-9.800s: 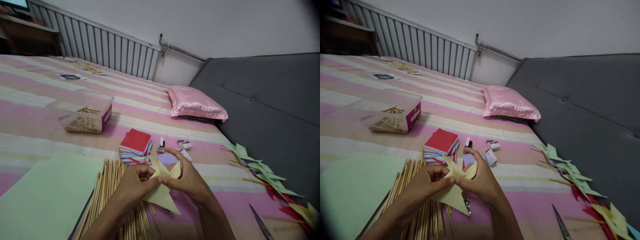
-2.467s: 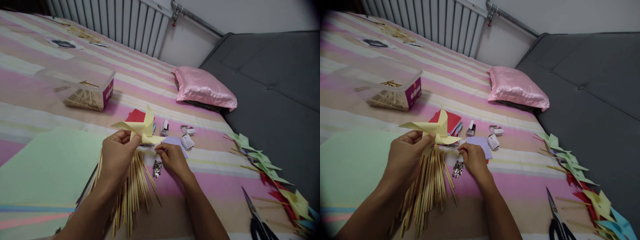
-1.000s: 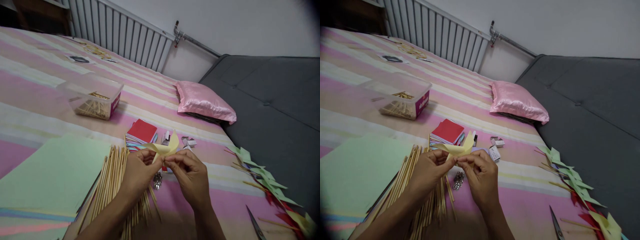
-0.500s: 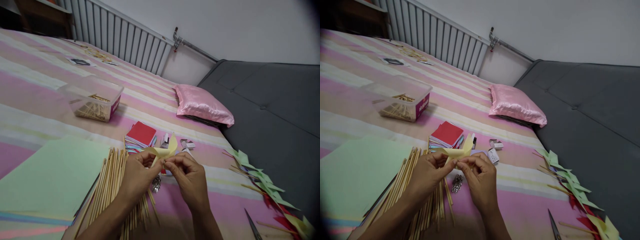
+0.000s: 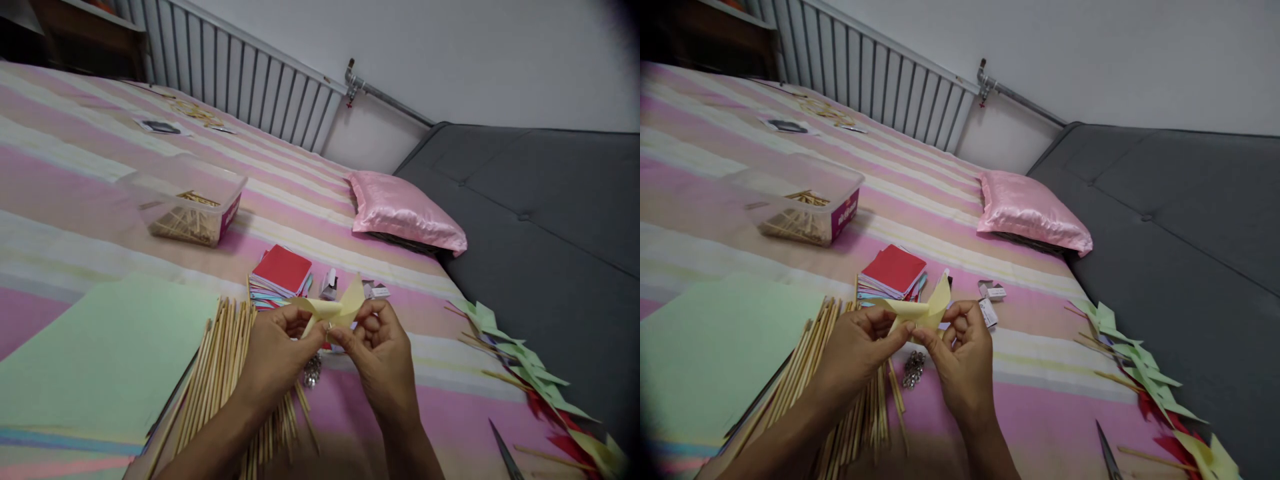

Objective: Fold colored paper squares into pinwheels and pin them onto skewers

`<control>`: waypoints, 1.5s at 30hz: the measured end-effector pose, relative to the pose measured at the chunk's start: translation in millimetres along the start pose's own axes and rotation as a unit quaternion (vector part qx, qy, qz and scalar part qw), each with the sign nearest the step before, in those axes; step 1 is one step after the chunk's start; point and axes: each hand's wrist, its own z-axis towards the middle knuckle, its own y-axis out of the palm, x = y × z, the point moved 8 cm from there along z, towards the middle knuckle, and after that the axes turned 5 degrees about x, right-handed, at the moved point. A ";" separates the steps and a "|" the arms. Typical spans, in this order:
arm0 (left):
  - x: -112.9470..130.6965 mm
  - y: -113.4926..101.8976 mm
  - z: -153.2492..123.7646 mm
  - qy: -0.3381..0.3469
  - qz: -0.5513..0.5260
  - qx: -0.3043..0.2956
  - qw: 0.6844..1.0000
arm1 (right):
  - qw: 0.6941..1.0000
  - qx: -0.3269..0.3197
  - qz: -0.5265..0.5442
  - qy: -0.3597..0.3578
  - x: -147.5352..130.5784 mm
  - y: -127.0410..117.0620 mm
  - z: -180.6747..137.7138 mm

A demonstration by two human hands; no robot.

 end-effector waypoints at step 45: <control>1.4 8.5 -3.4 0.006 0.027 -0.036 0.999 | 0.988 -0.048 -0.146 -0.034 -1.0 -4.6 1.1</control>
